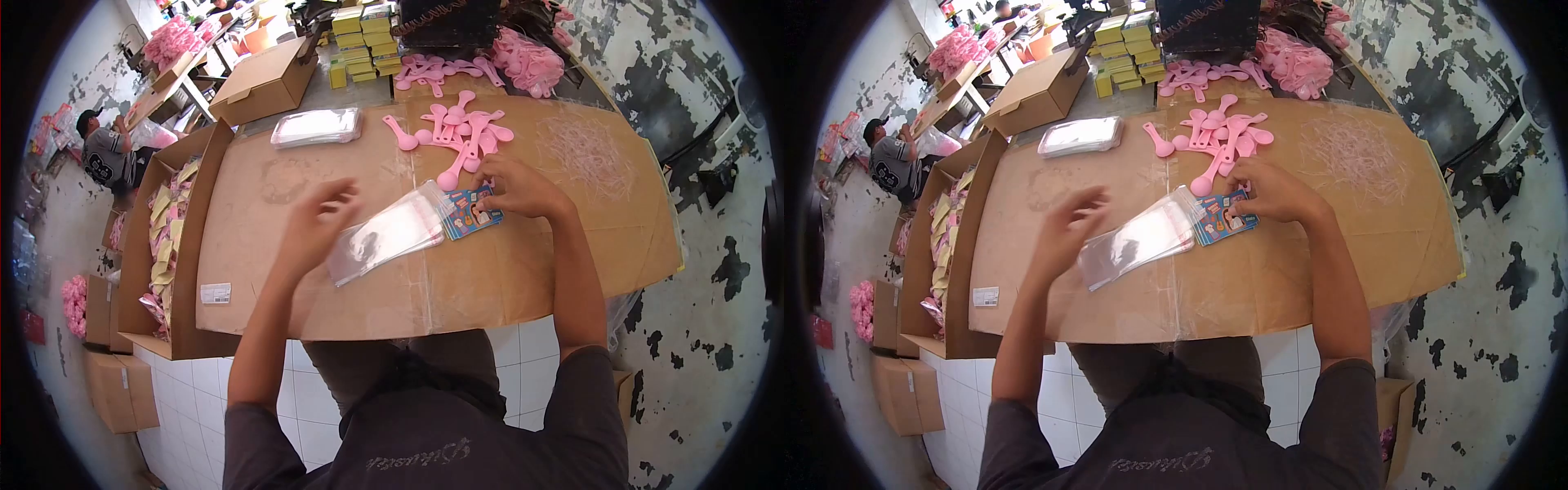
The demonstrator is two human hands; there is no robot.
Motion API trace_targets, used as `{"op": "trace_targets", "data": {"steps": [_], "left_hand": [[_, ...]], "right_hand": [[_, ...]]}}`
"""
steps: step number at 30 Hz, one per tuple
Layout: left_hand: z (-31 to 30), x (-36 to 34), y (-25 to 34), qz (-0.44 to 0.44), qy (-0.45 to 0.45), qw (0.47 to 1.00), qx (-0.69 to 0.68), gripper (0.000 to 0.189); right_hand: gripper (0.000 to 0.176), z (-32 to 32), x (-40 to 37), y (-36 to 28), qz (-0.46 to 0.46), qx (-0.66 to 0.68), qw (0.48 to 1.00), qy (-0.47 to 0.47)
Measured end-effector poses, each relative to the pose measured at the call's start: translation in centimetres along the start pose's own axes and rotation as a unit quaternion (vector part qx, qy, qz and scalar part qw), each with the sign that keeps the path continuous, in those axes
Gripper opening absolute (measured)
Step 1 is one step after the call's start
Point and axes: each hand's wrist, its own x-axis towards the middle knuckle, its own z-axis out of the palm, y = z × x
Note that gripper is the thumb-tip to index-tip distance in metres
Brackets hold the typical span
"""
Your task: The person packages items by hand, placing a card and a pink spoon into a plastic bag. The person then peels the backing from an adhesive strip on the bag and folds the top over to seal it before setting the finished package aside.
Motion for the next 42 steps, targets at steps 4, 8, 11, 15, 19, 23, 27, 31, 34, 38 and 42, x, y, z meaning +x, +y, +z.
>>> {"op": "trace_targets", "data": {"steps": [4,8,11,15,19,23,27,31,34,38,42], "left_hand": [[5.2,2.7,1.7,0.048,-0.067,0.975,0.206,0.039],[6.6,3.6,0.4,0.085,-0.048,0.972,0.214,0.03],[6.0,3.4,0.5,-0.033,-0.093,0.993,0.059,0.024],[6.2,2.8,-0.2,0.006,-0.035,0.999,0.021,0.018],[5.8,3.0,-0.5,-0.005,-0.041,0.999,-0.006,0.015],[5.0,3.9,-1.8,-0.027,0.007,0.974,-0.224,0.018],[3.1,4.1,-0.1,-0.091,-0.042,0.942,-0.322,0.026],[3.3,3.5,0.9,-0.071,-0.088,0.94,-0.323,0.033],[4.0,3.3,1.1,-0.071,-0.111,0.941,-0.312,0.035],[4.3,3.0,1.3,-0.078,-0.12,0.931,-0.336,0.035],[4.6,2.9,1.3,-0.08,-0.118,0.93,-0.339,0.036]], "right_hand": [[0.025,0.4,0.4,0.5,0.056,0.101,0.993,0.014],[0.02,0.0,0.2,0.5,0.041,0.088,0.995,0.034],[0.017,-0.4,0.2,0.8,0.021,0.159,0.985,0.062],[0.015,1.0,0.7,-1.2,-0.065,0.277,0.957,0.062],[0.018,4.1,1.3,-3.5,-0.05,0.158,0.986,-0.027],[0.021,4.6,1.4,-3.4,-0.062,0.124,0.99,-0.005],[0.017,4.4,1.6,-2.8,-0.004,0.22,0.974,0.05],[0.021,3.8,1.9,-2.5,0.073,0.309,0.939,0.133],[0.024,3.9,2.3,-2.9,0.014,0.343,0.916,0.207],[0.025,4.0,2.4,-1.9,0.019,0.302,0.918,0.257],[0.024,3.9,2.3,-2.4,0.03,0.345,0.908,0.236]]}}
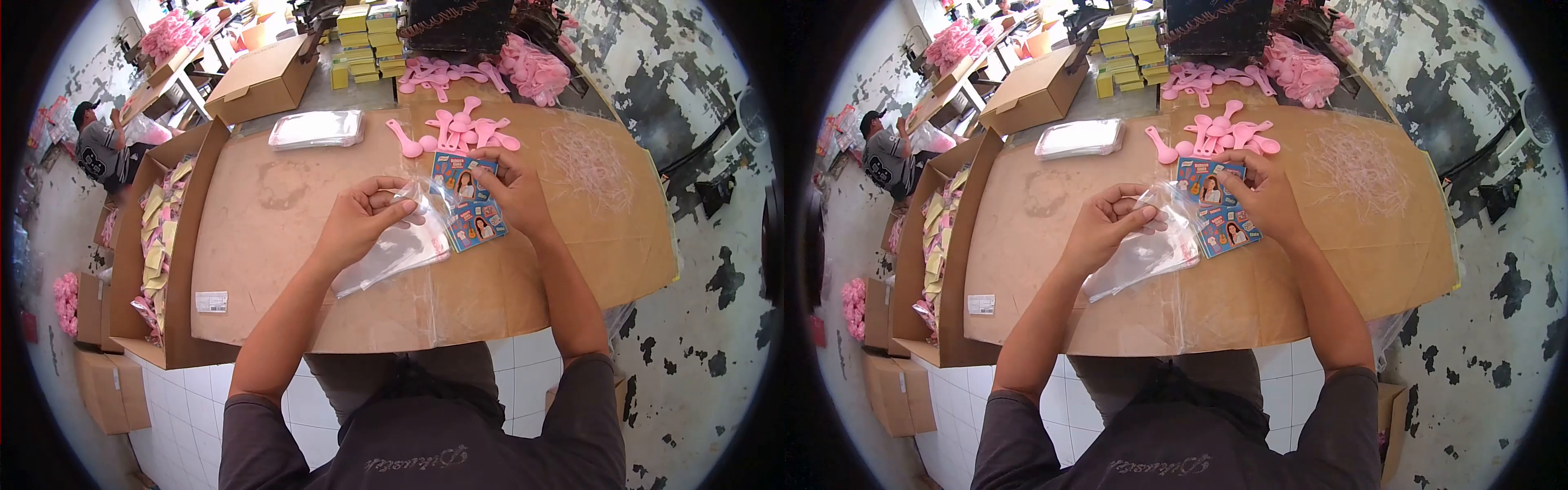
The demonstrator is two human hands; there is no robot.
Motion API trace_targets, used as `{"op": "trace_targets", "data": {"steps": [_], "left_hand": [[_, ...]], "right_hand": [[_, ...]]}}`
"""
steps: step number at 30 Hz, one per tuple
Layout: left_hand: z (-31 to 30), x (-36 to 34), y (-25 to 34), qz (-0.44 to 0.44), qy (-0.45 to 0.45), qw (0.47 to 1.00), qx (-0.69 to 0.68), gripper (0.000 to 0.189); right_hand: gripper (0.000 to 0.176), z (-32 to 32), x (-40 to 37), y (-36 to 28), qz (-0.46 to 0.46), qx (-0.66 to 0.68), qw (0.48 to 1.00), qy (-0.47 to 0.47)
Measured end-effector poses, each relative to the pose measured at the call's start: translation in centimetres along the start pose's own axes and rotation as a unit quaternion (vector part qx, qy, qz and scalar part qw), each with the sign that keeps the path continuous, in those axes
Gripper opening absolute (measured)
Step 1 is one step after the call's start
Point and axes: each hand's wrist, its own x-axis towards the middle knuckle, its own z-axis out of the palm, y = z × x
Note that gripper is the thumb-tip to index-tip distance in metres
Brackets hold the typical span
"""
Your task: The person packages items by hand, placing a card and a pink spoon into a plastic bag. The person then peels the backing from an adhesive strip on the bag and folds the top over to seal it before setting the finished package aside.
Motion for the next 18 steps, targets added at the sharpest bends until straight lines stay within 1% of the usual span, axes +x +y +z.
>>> {"op": "trace_targets", "data": {"steps": [3,6,9,12,15,18], "left_hand": [[0.1,0.1,-0.6,-0.002,-0.004,0.999,0.044,0.035],[0.2,0.0,-0.8,-0.01,-0.003,0.998,0.069,0.035],[0.7,-0.2,-0.2,-0.026,-0.002,0.998,0.065,0.035],[0.7,-0.1,-0.8,-0.014,-0.008,0.996,0.088,0.035],[0.7,-0.2,-1.2,-0.004,-0.022,0.994,0.104,0.037],[1.4,-0.7,-0.9,0.0,-0.038,0.992,0.124,0.037]], "right_hand": [[0.026,0.3,-0.3,-1.4,-0.005,0.04,0.999,-0.026],[0.025,0.3,-0.6,-1.2,-0.034,0.023,0.999,-0.031],[0.023,0.1,-0.7,-0.5,-0.092,-0.096,0.99,-0.045],[0.022,0.4,-0.9,-0.9,-0.135,-0.151,0.978,-0.045],[0.023,0.6,-0.8,-1.2,-0.196,-0.213,0.953,-0.087],[0.027,1.6,-1.1,-1.2,-0.193,-0.191,0.954,-0.124]]}}
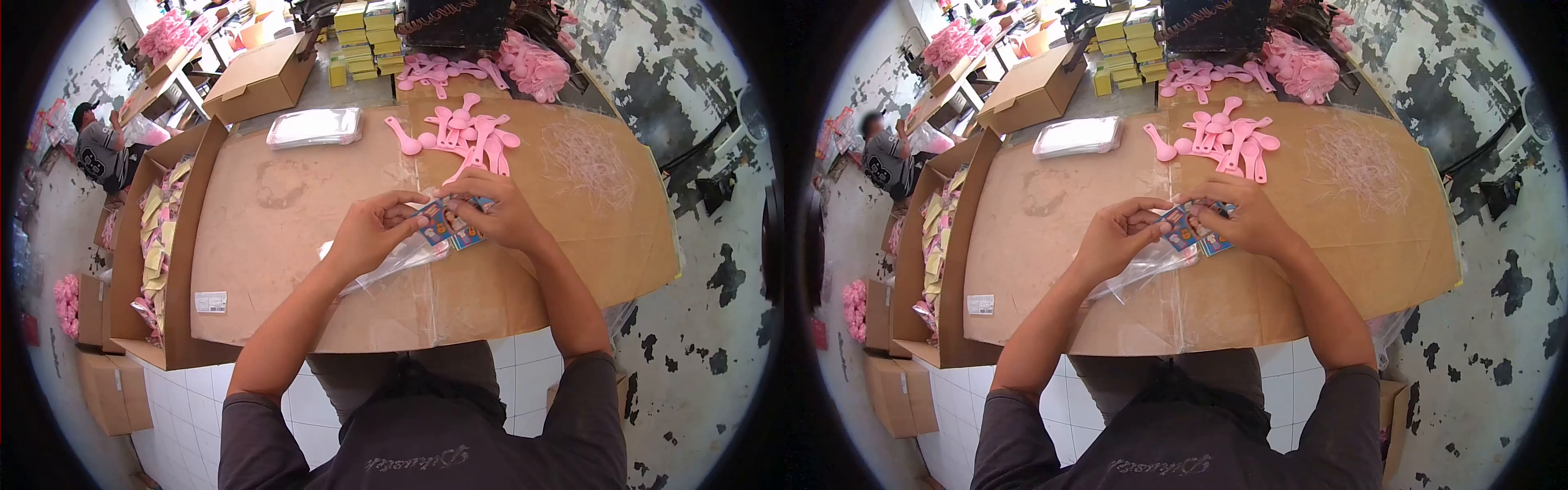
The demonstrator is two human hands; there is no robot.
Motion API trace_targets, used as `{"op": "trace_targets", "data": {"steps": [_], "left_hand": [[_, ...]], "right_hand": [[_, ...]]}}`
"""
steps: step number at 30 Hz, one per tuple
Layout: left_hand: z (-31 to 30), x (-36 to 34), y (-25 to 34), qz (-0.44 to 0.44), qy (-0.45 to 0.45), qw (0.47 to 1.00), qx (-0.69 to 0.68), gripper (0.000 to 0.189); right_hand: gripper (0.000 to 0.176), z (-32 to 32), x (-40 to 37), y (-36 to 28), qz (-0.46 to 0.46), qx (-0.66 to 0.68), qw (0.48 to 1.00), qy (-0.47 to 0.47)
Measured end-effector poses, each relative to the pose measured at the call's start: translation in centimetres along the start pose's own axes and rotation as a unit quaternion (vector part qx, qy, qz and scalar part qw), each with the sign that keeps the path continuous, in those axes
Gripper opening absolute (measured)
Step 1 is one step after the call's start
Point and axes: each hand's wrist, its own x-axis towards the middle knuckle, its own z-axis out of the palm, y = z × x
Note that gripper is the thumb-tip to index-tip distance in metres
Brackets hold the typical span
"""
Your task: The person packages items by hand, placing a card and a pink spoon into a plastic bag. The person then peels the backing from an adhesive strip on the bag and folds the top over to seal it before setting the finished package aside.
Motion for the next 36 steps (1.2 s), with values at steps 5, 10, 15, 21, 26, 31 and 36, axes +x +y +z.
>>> {"op": "trace_targets", "data": {"steps": [5,10,15,21,26,31,36], "left_hand": [[0.5,0.0,-0.6,0.03,0.018,0.999,-0.01,0.036],[0.4,0.1,0.0,0.034,0.074,0.996,-0.042,0.034],[-0.1,0.1,-0.7,0.035,0.045,0.998,0.031,0.038],[0.1,0.1,0.1,0.012,0.051,0.998,-0.02,0.033],[-0.2,0.3,-0.4,-0.023,0.034,0.998,-0.055,0.034],[0.0,0.1,0.2,-0.013,0.028,0.996,-0.078,0.035],[0.3,-0.1,0.5,0.007,-0.001,0.994,-0.107,0.035]], "right_hand": [[0.025,2.1,-0.2,-0.7,0.169,0.194,0.966,0.024],[0.024,1.1,-0.2,0.2,0.151,0.155,0.976,0.019],[0.022,0.7,-0.2,-0.3,0.041,0.04,0.995,-0.08],[0.033,-2.5,0.7,6.4,-0.03,-0.325,0.944,0.048],[0.03,-2.9,0.8,6.4,-0.062,-0.389,0.918,0.038],[0.018,-3.1,1.1,3.6,-0.033,-0.232,0.96,0.153],[0.024,-0.4,1.3,0.1,0.104,0.278,0.934,0.199]]}}
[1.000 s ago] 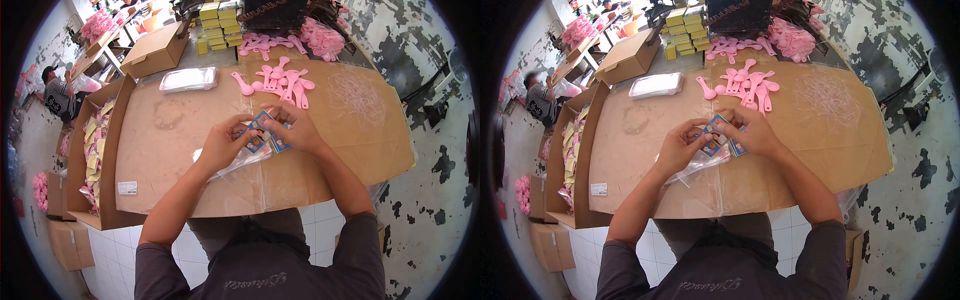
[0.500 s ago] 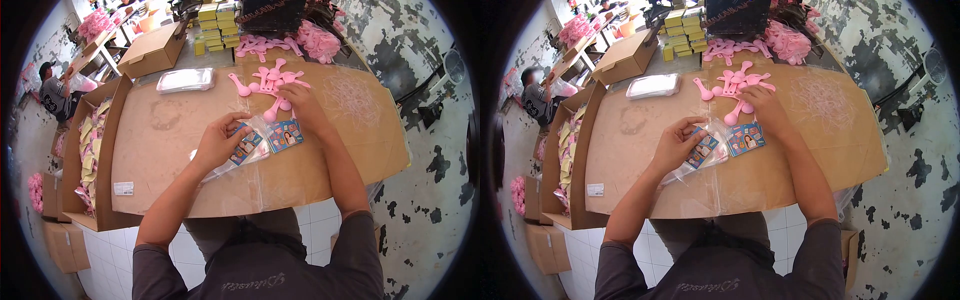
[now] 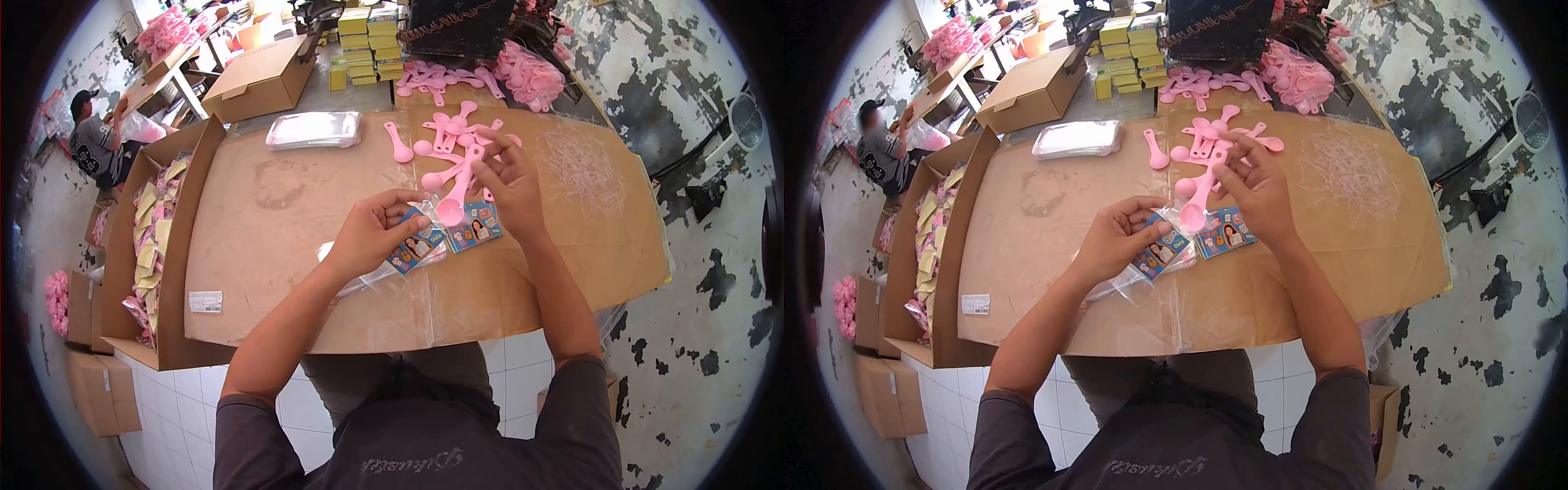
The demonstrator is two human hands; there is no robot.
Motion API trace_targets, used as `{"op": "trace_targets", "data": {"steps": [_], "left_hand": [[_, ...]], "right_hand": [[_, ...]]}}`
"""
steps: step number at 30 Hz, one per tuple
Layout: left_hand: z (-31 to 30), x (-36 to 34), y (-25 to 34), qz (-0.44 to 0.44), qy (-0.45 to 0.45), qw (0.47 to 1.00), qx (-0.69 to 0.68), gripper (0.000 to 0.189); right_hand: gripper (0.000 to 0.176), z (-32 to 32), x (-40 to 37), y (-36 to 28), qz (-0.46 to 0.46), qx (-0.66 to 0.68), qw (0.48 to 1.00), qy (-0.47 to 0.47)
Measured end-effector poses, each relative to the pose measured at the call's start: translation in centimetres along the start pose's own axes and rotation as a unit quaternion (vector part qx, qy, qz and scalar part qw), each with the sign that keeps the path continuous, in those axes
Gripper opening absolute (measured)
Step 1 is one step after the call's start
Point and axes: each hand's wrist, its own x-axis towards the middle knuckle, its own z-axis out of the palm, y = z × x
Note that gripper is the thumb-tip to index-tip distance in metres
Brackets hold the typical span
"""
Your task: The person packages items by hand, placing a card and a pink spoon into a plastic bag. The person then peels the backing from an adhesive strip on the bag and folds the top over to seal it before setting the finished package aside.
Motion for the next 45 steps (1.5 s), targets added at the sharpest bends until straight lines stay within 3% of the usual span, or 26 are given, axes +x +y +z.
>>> {"op": "trace_targets", "data": {"steps": [6,9,12,15,18,21,24,27,30,33,36,38,42,45], "left_hand": [[0.1,0.0,0.0,-0.041,-0.004,0.999,0.035,0.036],[0.1,0.1,-0.7,-0.026,0.005,0.999,0.033,0.036],[0.0,0.2,-1.0,-0.023,0.004,0.999,0.032,0.036],[-0.1,0.0,0.6,-0.083,0.01,0.994,0.066,0.035],[-0.4,0.1,-0.2,-0.044,0.006,0.998,-0.044,0.034],[-0.9,0.1,0.1,-0.031,-0.01,0.996,-0.084,0.033],[-1.3,0.1,0.0,-0.043,-0.033,0.997,-0.062,0.036],[-1.0,-0.1,0.3,-0.059,-0.071,0.994,-0.054,0.043],[-0.1,-0.2,0.4,0.068,-0.032,0.994,-0.079,0.049],[0.1,-0.1,0.5,0.164,0.011,0.986,0.015,0.047],[0.2,-1.0,1.1,0.188,-0.037,0.98,0.062,0.049],[0.8,-2.0,2.0,0.218,-0.038,0.964,0.147,0.051],[1.7,-1.8,1.5,0.225,0.011,0.963,0.146,0.039],[1.4,-1.8,1.8,0.147,-0.01,0.986,0.078,0.03]], "right_hand": [[0.041,0.1,-0.4,0.5,-0.011,0.01,0.999,0.041],[0.038,0.3,-0.8,0.2,0.001,-0.013,1.0,-0.024],[0.037,1.0,-1.1,0.6,0.001,-0.014,0.999,-0.029],[0.039,1.6,-1.9,1.1,0.025,0.015,0.999,-0.041],[0.03,1.4,-2.4,2.2,-0.065,-0.134,0.982,-0.117],[0.027,0.7,-1.5,1.2,-0.107,-0.171,0.966,-0.163],[0.022,2.7,-1.5,-2.6,-0.082,-0.162,0.973,-0.14],[0.02,2.3,-1.3,-2.8,-0.142,-0.237,0.931,-0.238],[0.015,3.1,-0.2,-7.4,-0.215,-0.297,0.887,-0.279],[0.013,4.5,0.0,-11.8,-0.285,-0.468,0.809,-0.214],[0.012,4.5,0.0,-12.8,-0.247,-0.534,0.78,-0.215],[0.012,4.1,-0.1,-12.1,-0.221,-0.513,0.804,-0.205],[0.009,4.5,-0.8,-11.2,-0.135,-0.407,0.876,-0.223],[0.012,4.8,-0.8,-10.6,-0.163,-0.401,0.875,-0.217]]}}
